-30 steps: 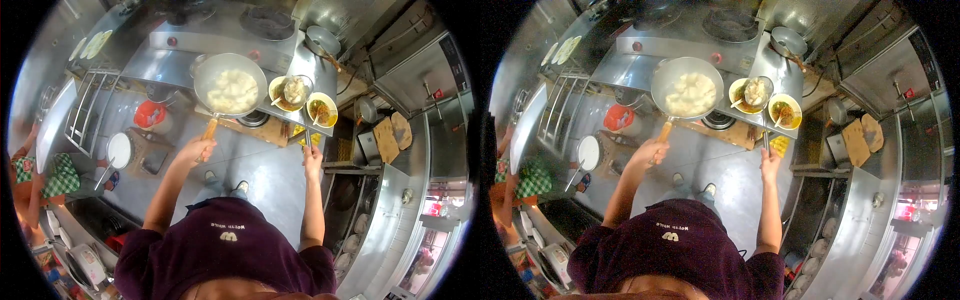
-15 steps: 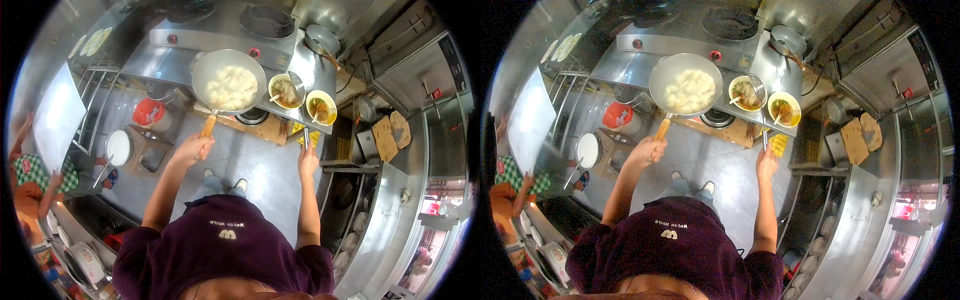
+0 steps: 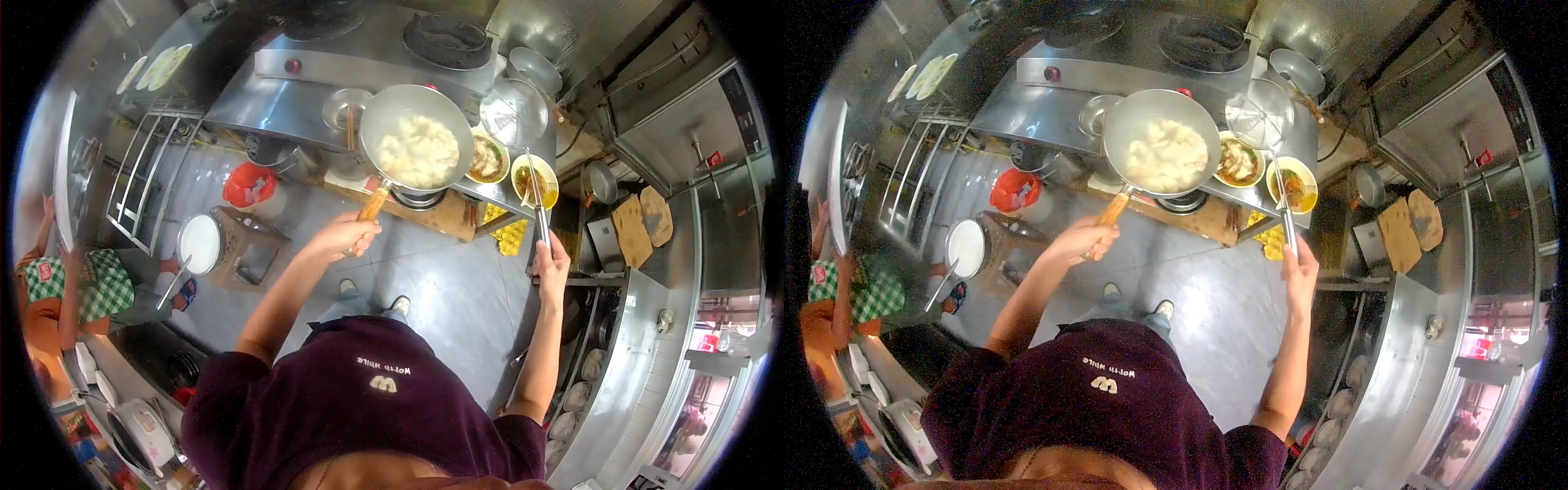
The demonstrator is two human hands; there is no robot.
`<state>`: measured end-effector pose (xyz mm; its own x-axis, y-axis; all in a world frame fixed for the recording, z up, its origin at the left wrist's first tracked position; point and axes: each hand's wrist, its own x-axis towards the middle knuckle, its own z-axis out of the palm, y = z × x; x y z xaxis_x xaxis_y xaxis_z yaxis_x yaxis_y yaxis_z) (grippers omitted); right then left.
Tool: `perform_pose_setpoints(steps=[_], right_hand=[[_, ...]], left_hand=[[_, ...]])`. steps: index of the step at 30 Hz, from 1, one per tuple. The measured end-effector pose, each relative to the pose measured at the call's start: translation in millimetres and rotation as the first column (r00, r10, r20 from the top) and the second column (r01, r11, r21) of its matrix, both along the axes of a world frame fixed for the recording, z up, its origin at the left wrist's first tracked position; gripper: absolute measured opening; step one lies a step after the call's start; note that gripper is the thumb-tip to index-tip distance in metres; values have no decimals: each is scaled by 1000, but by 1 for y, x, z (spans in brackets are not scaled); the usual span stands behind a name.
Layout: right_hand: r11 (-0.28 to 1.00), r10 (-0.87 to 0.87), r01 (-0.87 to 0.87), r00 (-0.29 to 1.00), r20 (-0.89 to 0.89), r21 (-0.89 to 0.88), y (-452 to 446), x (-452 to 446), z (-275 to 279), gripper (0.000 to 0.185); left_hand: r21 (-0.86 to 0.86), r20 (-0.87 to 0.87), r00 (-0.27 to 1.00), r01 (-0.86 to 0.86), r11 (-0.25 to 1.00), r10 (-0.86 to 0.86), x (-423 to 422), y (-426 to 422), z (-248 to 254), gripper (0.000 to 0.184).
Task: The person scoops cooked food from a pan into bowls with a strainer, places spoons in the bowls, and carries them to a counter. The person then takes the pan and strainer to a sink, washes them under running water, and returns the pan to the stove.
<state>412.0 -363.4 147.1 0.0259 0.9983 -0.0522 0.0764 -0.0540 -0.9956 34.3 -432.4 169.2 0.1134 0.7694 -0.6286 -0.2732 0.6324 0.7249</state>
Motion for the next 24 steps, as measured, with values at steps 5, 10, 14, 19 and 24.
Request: perform_pose_setpoints(steps=[5,10,14,19,24], right_hand=[[784,-285,-439,373,883,439,18,-27,45,38],[713,-431,-608,13,902,349,37,-33,69,37],[894,90,-439,380,921,94,15,-9,101,28],[853,448,-259,809,381,-453,9,23,104,27],[753,395,-400,910,-126,-522,10,52,36,25]], left_hand=[[73,-61,991,121,990,-117,-3,8,0,9],[133,-70,984,174,976,-165,-6,18,2,8],[123,-51,978,206,971,-201,0,24,6,9],[103,-53,964,266,958,-262,12,32,-10,9],[72,-22,971,238,969,-237,43,32,-2,10]])
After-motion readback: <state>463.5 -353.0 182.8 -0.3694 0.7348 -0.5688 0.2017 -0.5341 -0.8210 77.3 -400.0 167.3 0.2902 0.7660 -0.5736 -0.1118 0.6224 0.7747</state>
